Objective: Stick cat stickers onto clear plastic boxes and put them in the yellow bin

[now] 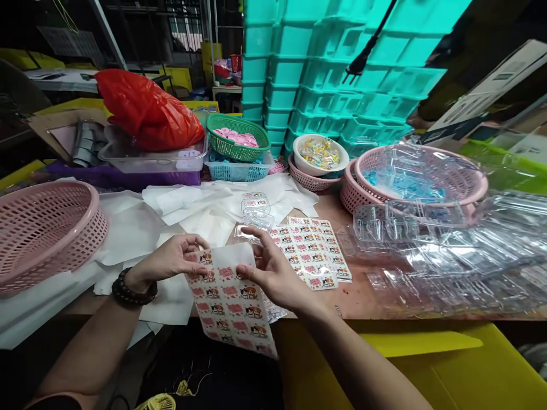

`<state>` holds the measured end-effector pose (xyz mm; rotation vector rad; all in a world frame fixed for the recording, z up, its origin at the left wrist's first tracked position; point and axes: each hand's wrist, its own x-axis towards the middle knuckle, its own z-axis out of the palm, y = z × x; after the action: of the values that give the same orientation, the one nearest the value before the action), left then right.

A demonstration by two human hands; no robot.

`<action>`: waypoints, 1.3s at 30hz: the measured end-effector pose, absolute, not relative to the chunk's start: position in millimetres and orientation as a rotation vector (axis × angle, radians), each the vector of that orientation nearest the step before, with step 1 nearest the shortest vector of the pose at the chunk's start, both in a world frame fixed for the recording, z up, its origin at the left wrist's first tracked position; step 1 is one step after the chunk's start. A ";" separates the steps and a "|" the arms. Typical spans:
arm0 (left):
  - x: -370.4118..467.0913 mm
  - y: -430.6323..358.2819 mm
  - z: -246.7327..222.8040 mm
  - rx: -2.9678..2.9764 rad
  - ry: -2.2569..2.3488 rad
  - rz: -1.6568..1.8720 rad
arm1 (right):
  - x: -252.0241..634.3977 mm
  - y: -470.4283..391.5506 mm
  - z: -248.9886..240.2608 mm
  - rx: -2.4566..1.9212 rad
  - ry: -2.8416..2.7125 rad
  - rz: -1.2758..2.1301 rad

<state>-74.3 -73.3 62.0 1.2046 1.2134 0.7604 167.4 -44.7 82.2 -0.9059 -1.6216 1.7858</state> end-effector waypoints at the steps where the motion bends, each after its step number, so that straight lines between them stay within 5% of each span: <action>1: -73.6 -76.1 61.3 1.208 1.221 0.737 | 170.3 -46.3 85.1 -0.959 -1.690 1.716; 5: -60.1 -84.9 62.1 1.252 1.126 0.713 | 169.9 -47.5 92.3 -1.123 -1.864 1.574; 14: -45.9 -95.0 64.2 1.567 0.983 0.967 | 166.8 -48.4 91.6 -1.169 -1.460 2.301; 18: -42.9 -97.3 60.9 1.626 0.932 1.032 | 165.6 -52.4 82.2 -1.160 -1.386 2.369; 29: -42.8 -100.0 52.9 1.128 1.048 0.796 | 169.1 -91.7 70.5 -0.942 -2.245 0.461; 39: -46.4 -68.1 39.3 1.387 1.067 0.490 | 169.2 -109.1 44.3 -0.397 -2.476 -0.484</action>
<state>-46.4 -68.1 39.3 1.3871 1.0665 0.4904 169.2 -109.1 44.3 -0.3968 -2.4757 -0.4836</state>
